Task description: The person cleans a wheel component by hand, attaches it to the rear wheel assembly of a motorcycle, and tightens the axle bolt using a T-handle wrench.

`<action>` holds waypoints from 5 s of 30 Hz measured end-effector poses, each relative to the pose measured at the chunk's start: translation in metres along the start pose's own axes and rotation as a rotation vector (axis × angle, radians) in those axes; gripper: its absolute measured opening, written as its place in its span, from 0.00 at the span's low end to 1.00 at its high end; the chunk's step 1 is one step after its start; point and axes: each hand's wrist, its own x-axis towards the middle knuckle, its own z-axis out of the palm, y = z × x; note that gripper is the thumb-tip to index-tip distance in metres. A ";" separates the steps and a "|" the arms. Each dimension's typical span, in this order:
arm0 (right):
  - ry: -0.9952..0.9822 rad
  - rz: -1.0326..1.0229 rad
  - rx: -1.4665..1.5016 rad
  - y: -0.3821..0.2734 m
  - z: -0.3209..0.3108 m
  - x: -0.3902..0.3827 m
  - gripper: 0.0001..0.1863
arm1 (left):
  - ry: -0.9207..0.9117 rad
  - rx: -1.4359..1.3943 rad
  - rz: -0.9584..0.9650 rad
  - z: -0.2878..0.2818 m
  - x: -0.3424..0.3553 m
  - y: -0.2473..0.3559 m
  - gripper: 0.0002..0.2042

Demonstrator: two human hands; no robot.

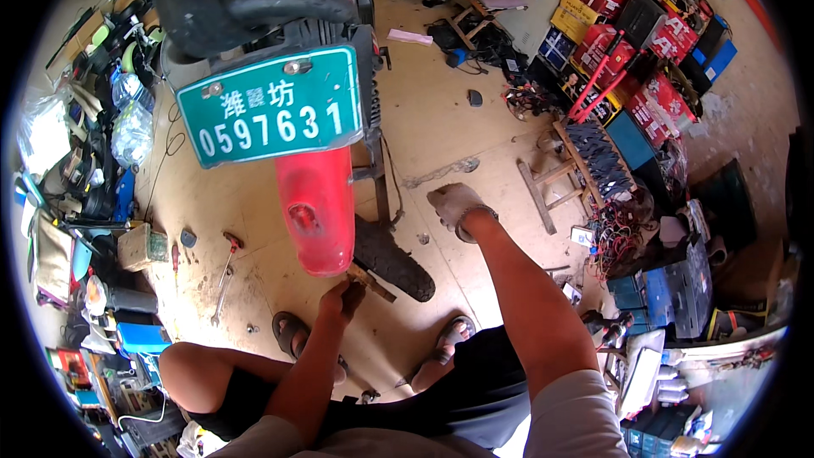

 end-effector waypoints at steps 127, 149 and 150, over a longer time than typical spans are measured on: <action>-0.443 0.312 0.717 0.030 0.113 0.061 0.12 | -0.155 0.238 0.338 0.013 -0.013 0.004 0.20; -0.386 0.430 1.197 -0.005 0.120 0.024 0.10 | -0.129 0.301 0.316 0.065 0.031 0.119 0.18; -0.406 0.444 1.177 -0.008 0.116 0.023 0.09 | -0.141 0.382 0.356 0.069 0.024 0.122 0.18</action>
